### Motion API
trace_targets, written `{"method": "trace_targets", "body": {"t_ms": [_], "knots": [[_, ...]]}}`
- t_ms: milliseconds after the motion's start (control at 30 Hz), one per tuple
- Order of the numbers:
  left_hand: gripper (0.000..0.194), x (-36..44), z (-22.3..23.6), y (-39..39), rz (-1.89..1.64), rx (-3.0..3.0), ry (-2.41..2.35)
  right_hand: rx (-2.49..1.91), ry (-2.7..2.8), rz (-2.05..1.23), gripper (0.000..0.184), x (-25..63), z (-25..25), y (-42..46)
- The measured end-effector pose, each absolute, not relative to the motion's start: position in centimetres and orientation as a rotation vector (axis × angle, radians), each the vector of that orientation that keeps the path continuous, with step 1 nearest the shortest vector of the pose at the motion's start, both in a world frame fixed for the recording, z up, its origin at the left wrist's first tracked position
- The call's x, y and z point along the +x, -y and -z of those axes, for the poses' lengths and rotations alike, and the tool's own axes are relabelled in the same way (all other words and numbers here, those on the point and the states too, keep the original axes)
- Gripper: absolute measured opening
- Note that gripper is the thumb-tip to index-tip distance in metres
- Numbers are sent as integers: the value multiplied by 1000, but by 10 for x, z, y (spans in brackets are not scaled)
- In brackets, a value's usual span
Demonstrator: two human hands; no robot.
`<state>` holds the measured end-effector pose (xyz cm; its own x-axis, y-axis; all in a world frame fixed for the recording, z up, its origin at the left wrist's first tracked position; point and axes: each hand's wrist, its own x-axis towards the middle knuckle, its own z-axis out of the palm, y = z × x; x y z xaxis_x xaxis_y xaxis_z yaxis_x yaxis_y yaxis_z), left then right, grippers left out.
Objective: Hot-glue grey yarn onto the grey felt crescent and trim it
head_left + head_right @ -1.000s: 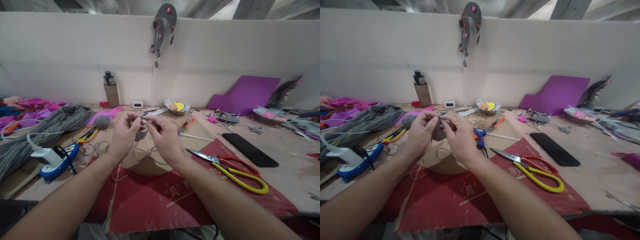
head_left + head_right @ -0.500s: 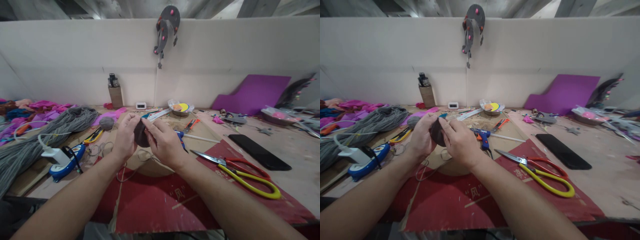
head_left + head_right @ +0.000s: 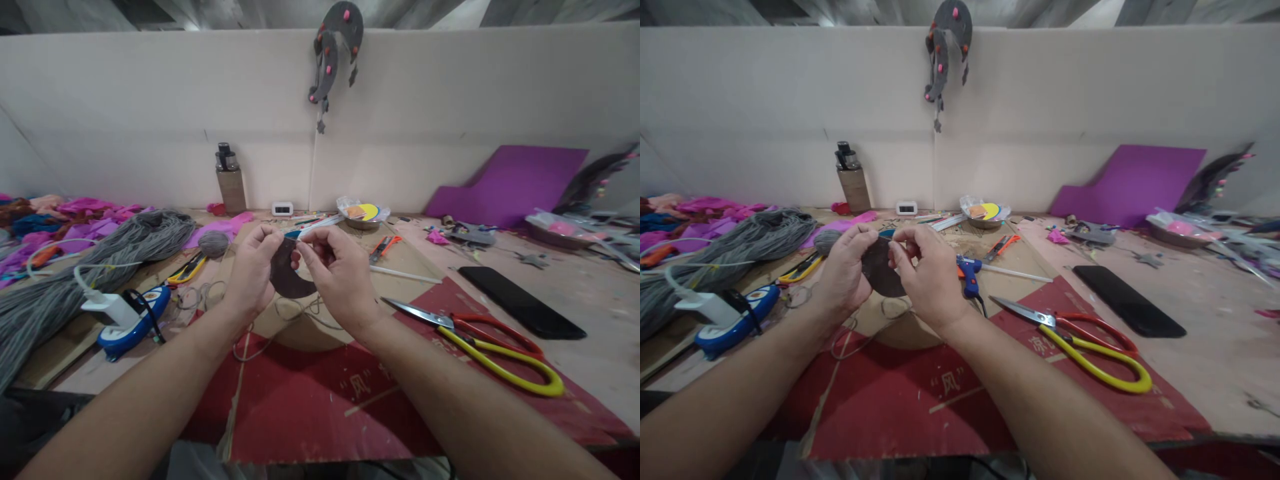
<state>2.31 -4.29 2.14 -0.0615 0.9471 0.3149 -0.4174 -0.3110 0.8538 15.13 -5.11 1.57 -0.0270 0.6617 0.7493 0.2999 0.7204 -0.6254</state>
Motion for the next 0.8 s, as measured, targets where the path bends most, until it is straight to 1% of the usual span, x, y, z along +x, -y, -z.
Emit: {"method": "trace_targets", "body": {"t_ms": [133, 200, 333, 433, 567, 700, 800], "knots": [[17, 24, -20, 43, -1585, 1102, -688, -775, 1467, -663, 8, 148, -19, 51], [17, 24, -20, 42, -1578, 1113, -690, -800, 1406, -749, 11, 146, -21, 51], [17, 25, -19, 43, -1557, 1133, -690, -798, 1377, -927, 10, 146, -25, 50], [19, 25, -18, 44, -1543, 1140, -664, -771, 1343, -1049, 13, 146, -25, 49], [23, 26, -17, 45, -1549, 1144, -696, -767, 1322, -1089, 15, 145, -22, 44], [24, 28, -17, 45, -1589, 1174, -749, -806, 1339, -1040, 13, 144, -19, 39], [25, 29, -16, 45, -1591, 1186, -785, -803, 1315, -1103, 10, 144, -18, 38]]}}
